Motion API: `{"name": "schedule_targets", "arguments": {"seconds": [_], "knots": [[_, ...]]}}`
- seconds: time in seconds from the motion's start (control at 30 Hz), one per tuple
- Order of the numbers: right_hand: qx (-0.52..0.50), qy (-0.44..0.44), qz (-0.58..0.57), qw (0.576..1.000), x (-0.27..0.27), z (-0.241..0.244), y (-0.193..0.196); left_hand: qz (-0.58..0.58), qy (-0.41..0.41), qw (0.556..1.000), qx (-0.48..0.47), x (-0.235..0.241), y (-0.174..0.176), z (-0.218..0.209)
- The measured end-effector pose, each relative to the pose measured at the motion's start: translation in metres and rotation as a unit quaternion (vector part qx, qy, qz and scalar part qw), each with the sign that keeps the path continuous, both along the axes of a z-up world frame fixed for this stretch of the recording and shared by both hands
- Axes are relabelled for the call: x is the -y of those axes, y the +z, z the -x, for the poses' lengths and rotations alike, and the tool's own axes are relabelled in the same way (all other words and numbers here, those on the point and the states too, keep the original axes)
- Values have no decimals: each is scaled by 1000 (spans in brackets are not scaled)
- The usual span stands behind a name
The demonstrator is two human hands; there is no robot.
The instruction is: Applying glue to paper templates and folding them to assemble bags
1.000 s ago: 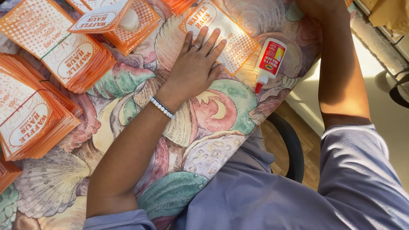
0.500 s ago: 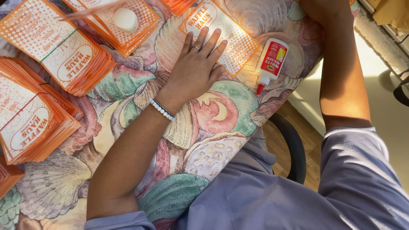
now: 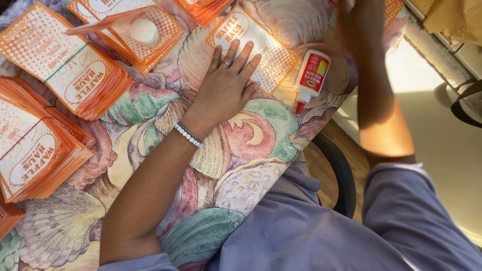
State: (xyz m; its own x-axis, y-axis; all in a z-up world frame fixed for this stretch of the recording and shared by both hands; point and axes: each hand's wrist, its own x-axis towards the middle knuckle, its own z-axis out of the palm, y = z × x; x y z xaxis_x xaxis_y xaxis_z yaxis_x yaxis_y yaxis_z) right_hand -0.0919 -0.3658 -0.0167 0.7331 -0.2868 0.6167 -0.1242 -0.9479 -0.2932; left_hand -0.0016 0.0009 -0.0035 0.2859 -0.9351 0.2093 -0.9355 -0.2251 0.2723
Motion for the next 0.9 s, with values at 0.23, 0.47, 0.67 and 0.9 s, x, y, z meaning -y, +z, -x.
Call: {"name": "schedule_targets", "arguments": {"seconds": [0.23,0.47,0.67,0.9], "knots": [[-475,91,4,875,-179,10,84,-3,36,999,19,1,10,6],[-354,53,-96,929,-164,-9,57,41,31,998,26,1,0,3],[-327,23,-93,940,-162,-8,40,67,29,997,24,2,-2,-1],[-347,54,-129,927,-201,9,59,60,35,998,0,4,5,0]]}}
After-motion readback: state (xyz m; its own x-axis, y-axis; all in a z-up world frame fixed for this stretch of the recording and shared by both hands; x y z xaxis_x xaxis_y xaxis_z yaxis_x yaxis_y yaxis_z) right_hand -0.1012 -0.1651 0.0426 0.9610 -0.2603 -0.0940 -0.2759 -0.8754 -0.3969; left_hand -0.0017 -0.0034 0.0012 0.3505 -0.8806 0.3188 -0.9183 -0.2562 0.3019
